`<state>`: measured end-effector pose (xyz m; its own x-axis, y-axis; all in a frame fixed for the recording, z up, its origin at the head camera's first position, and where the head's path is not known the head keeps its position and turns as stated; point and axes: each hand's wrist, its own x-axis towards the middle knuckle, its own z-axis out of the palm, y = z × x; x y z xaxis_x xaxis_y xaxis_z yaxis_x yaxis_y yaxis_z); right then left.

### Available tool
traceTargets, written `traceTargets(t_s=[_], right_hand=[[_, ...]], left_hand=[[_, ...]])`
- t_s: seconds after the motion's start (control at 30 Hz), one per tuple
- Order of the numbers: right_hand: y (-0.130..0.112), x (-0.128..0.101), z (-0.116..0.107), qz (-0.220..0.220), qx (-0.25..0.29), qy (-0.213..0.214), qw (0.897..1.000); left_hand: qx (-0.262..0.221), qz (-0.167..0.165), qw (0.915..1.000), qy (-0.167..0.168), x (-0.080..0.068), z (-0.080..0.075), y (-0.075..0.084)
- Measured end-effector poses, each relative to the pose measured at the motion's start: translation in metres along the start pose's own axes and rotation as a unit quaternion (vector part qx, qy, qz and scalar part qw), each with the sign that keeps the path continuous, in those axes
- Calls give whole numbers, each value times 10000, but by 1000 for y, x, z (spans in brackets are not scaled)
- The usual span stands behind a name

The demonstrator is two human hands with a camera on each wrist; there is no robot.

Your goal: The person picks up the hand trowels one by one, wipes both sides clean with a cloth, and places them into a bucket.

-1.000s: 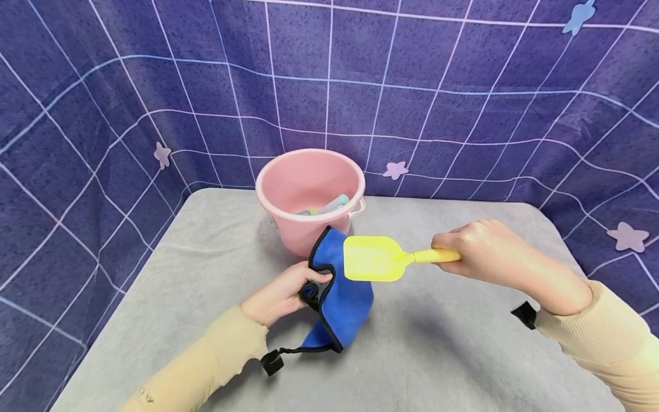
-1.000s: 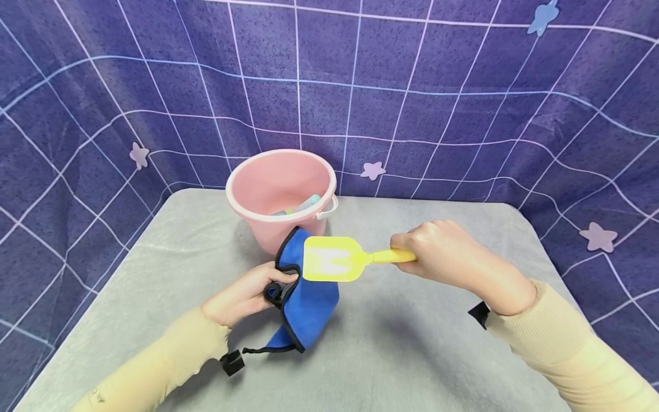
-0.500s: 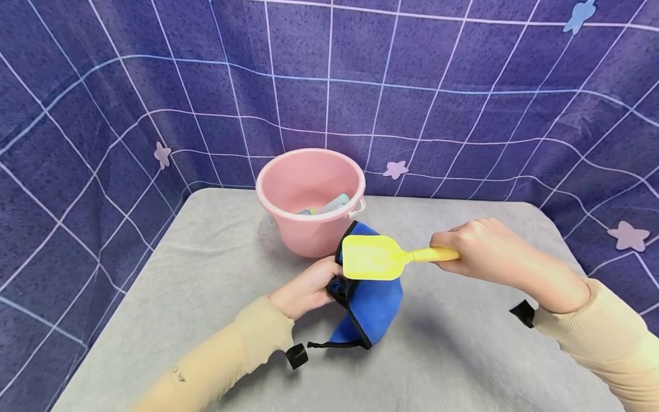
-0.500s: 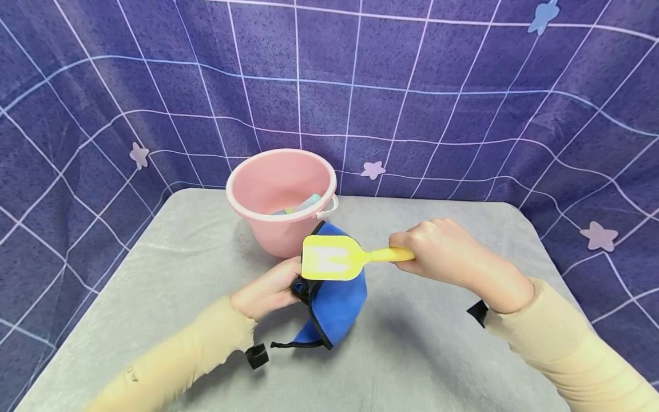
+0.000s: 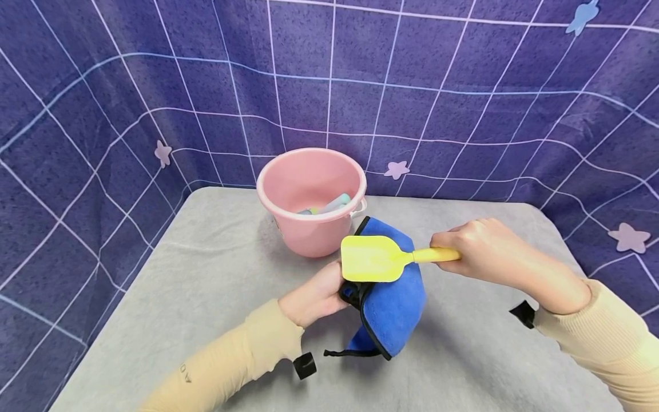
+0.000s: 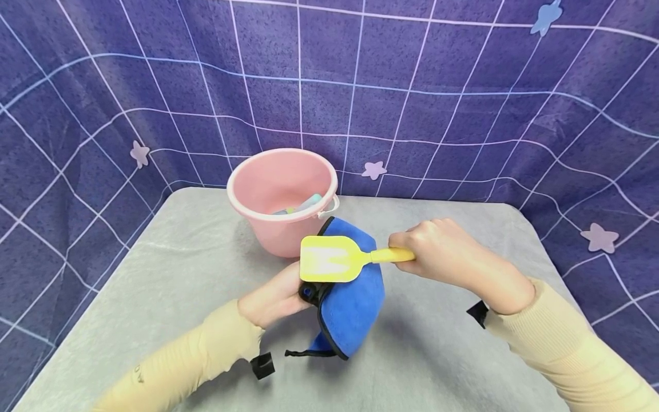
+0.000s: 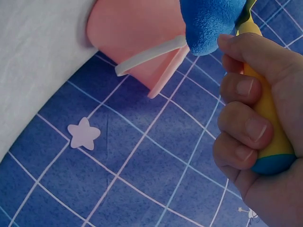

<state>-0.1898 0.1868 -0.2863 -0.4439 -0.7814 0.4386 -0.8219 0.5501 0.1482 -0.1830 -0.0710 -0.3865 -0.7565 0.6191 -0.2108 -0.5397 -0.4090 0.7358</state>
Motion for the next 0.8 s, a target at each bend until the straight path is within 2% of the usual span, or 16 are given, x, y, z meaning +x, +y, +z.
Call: traceTargets(t_s=[0.13, 0.4, 0.63, 0.8], right_hand=[[-1, 1, 0, -58, 54, 61, 10000], [-2, 4, 1, -76, 173, 97, 9998], [-4, 6, 0, -146, 190, 132, 9996], [-4, 6, 0, -112, 186, 65, 9997]], left_hand=[[10, -77, 10000, 43, -4, 3, 0], [-120, 13, 9999, 82, -11, 6, 2], [19, 96, 9995, 299, -16, 5, 5], [209, 225, 9993, 230, -21, -1, 7]])
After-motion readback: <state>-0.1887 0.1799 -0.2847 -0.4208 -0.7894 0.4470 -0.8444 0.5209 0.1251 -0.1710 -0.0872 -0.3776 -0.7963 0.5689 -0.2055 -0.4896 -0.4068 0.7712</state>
